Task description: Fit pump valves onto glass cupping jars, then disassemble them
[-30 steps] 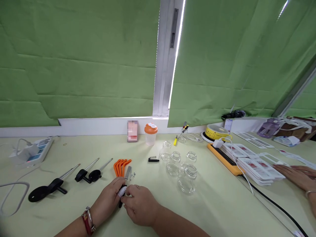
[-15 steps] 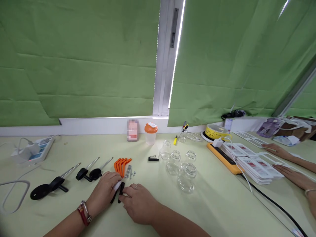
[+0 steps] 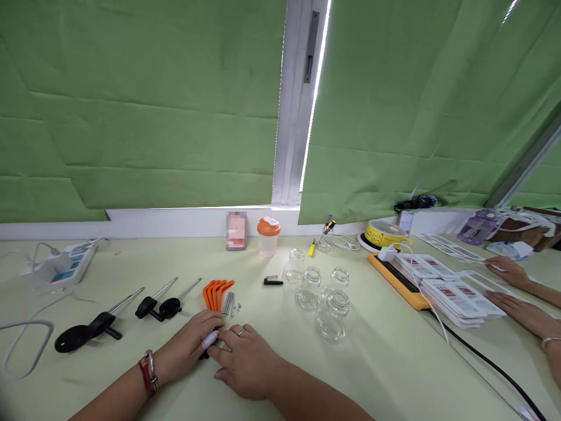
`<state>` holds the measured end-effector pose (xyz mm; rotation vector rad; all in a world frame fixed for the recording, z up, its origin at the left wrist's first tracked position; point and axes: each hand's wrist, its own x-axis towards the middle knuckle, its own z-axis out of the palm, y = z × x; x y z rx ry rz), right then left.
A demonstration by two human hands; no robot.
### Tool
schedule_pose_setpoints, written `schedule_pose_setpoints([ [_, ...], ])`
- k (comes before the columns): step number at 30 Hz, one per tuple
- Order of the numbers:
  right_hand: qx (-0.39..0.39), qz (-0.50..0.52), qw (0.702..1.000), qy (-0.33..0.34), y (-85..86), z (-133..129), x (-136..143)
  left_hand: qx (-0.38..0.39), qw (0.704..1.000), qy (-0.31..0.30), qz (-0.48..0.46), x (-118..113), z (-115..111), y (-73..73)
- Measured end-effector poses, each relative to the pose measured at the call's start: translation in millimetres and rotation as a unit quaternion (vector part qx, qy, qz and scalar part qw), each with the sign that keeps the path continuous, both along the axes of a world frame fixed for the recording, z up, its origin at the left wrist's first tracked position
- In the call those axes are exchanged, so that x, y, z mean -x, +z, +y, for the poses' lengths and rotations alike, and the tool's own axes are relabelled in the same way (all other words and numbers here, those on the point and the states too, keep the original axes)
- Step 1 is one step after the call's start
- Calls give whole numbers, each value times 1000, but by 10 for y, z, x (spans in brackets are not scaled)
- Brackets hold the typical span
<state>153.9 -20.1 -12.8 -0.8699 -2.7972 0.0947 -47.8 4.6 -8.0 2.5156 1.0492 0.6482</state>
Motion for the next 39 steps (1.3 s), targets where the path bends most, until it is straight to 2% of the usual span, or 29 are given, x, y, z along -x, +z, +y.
schedule_pose_setpoints([
  [3, 6, 4, 1000, 1, 3, 0, -10, 6, 1000, -5, -9, 69, 40, -36],
  [9, 13, 8, 1000, 6, -1, -7, -25, 19, 1000, 25, -3, 134, 82, -60],
  [15, 11, 34, 999, 5, -25, 15, -16, -46, 999, 4, 16, 120, 89, -81],
  [18, 4, 82, 995, -53, -39, 121, -68, -62, 998, -11, 26, 63, 33, -40],
  [23, -31, 177, 958, -225, -126, 471, -313, -60, 995, -42, 60, -72, -90, 56],
  [27, -46, 165, 940, -294, -216, 759, -505, -60, 993, -53, 90, -96, -118, 57],
  [30, -48, 134, 937, -319, -252, 921, -569, -59, 990, -53, 119, -55, -94, 26],
  [33, -31, 99, 942, -318, -269, 1034, -581, -64, 984, -67, 154, 3, -64, 0],
  [39, 27, 50, 953, -299, -282, 1103, -573, -50, 975, -90, 196, 59, -63, 15],
])
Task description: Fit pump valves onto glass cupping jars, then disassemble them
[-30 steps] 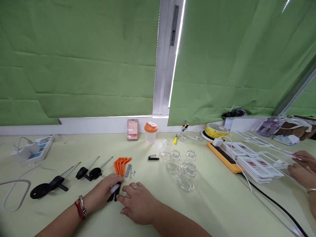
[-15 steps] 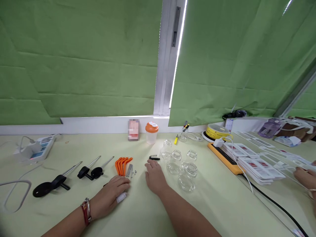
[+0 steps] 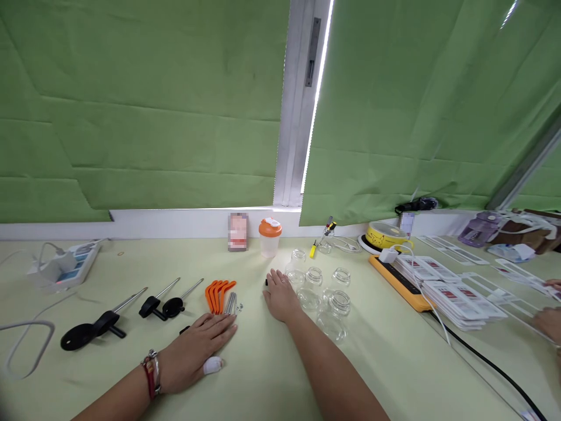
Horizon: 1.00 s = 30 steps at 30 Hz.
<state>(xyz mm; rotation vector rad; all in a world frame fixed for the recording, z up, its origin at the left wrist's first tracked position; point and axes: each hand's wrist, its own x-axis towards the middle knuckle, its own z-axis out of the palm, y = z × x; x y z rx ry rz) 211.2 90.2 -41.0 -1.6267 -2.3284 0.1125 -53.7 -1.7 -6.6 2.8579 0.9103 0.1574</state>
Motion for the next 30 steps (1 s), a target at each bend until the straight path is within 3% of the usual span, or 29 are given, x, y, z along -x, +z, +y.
schedule_pose_setpoints([
  [8, 14, 0, 1000, 7, 21, -148, 21, 5, 1000, 7, 15, -10, -2, 18],
  [19, 20, 11, 998, 59, 83, -851, 119, -11, 1000, -2, -22, 12, -7, -27],
  [25, 24, 8, 995, 101, 113, -1135, 255, -29, 999, -15, -40, -35, -37, 71],
  [30, 37, 11, 992, 120, 128, -1203, 312, -58, 995, -4, -75, -126, -92, 124],
])
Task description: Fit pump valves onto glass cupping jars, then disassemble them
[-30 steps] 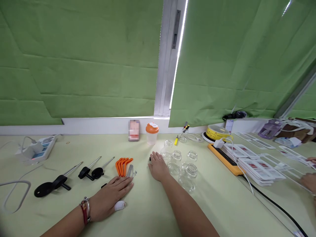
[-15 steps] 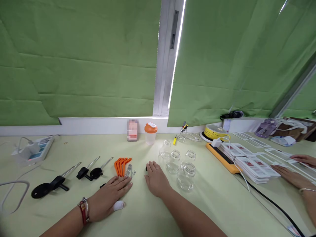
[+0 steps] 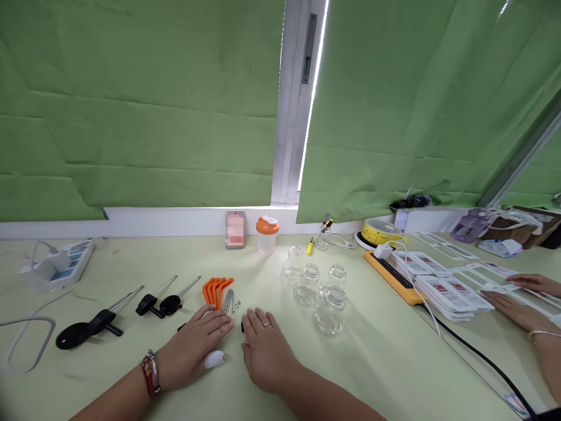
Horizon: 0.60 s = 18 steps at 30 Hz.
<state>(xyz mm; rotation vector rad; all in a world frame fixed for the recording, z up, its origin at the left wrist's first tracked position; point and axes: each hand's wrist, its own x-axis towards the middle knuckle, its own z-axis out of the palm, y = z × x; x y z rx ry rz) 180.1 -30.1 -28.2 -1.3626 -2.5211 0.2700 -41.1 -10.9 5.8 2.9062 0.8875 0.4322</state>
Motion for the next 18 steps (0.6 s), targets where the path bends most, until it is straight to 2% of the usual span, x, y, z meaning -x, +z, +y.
schedule_pose_setpoints([
  [4, 4, 35, 999, -10, 18, 28, -24, -16, 1000, 12, 3, -99, -51, 8],
  [10, 2, 149, 987, -66, 17, 86, -60, -20, 999, 31, -8, -227, -85, -14],
  [13, 8, 161, 985, -65, 1, 109, -64, 6, 997, 59, -44, -272, -60, -54],
  [18, 43, 173, 983, -51, 7, 145, -96, 97, 988, 90, -76, -349, -19, -60],
])
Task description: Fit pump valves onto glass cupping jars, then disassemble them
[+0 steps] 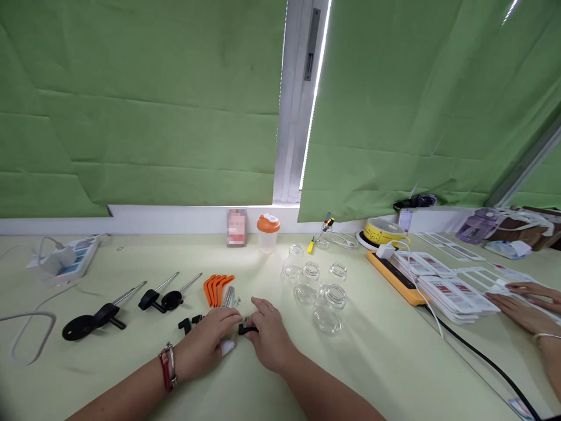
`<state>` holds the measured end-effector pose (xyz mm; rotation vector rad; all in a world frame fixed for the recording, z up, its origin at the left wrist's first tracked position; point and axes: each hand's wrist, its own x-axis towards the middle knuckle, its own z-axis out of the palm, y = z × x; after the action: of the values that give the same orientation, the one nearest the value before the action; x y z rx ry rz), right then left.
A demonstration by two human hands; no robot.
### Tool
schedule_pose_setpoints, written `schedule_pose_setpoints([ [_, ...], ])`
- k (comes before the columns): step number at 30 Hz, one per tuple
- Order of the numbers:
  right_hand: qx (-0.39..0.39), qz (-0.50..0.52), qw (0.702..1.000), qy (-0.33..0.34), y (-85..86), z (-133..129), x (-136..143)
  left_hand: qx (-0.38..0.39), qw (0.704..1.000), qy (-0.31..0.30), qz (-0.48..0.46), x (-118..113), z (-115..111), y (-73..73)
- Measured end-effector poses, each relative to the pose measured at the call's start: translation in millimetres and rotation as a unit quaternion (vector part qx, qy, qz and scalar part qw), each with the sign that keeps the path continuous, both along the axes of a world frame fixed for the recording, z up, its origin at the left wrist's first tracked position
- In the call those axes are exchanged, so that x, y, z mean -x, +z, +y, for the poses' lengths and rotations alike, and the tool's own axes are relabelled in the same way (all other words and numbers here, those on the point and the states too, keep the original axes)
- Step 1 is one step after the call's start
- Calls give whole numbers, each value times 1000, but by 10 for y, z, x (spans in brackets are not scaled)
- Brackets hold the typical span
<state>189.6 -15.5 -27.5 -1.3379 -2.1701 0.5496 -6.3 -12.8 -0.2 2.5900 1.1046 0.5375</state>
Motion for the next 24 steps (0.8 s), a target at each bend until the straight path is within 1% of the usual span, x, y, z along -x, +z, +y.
schedule_pose_setpoints([
  [4, 11, 34, 999, 30, 52, 6, -39, 48, 998, -20, -40, -70, 1, 42],
  [9, 11, 34, 998, 50, 87, -9, -35, 64, 994, 32, -84, -110, -24, 3],
  [13, -3, 39, 997, 61, 74, 0, -22, 70, 992, 17, -104, -74, -63, 22],
  [18, -28, 44, 994, 97, 49, 44, -23, 81, 983, 53, -154, 22, -53, 96],
  [20, -38, 34, 994, 99, 39, 64, -17, 104, 979, 63, -162, 48, -32, 88],
  [24, -44, 29, 995, 81, 3, 117, -14, 139, 973, 76, -165, 55, -4, 25],
])
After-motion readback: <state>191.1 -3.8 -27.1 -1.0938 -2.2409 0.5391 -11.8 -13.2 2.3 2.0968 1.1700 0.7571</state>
